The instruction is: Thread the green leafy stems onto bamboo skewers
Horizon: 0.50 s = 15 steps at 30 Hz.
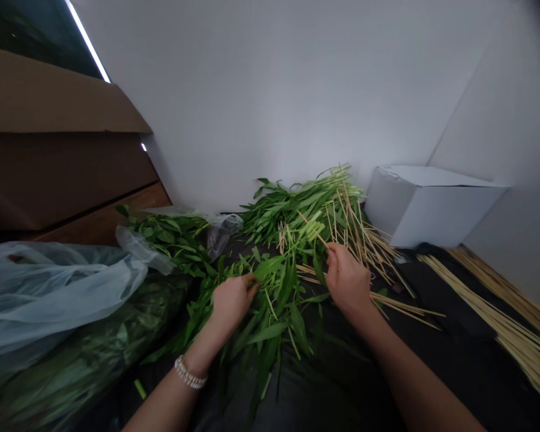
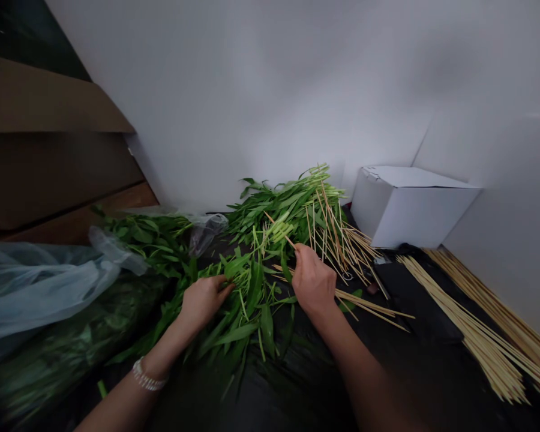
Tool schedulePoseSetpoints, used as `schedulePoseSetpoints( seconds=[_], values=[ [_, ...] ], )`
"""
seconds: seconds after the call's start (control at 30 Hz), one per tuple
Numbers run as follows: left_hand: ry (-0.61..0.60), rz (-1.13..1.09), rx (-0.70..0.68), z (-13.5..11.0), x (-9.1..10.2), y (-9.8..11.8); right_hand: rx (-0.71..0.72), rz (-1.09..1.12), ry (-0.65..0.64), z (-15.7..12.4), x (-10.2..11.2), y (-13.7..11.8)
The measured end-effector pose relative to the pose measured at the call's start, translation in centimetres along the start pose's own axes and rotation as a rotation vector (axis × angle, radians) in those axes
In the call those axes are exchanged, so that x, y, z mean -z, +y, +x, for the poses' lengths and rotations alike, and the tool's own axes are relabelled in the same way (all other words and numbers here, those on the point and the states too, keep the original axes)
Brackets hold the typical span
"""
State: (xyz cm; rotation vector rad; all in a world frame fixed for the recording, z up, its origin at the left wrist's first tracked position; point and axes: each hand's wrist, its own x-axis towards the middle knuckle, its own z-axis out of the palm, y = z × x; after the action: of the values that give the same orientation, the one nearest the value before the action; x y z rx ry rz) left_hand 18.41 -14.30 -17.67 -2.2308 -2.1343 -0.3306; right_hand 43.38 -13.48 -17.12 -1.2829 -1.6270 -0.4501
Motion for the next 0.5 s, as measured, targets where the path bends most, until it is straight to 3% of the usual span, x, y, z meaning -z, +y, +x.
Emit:
schedulePoseSetpoints(
  seconds=[0.3, 0.43, 0.5],
  values=[
    [0.425, -0.552, -0.133, 0.9, 0.8, -0.5, 0.068, 0.005, -0.018, -0.5, -0.4, -0.5],
    [0.531, -0.451, -0.080, 0.8, 1.5, -0.9, 0.141, 0.019, -0.025, -0.9, -0.6, -0.8],
    [0.456, -0.325, -0.046, 0.6, 1.7, -1.1, 0.146, 0.015, -0.026, -0.9, -0.6, -0.9]
  ],
)
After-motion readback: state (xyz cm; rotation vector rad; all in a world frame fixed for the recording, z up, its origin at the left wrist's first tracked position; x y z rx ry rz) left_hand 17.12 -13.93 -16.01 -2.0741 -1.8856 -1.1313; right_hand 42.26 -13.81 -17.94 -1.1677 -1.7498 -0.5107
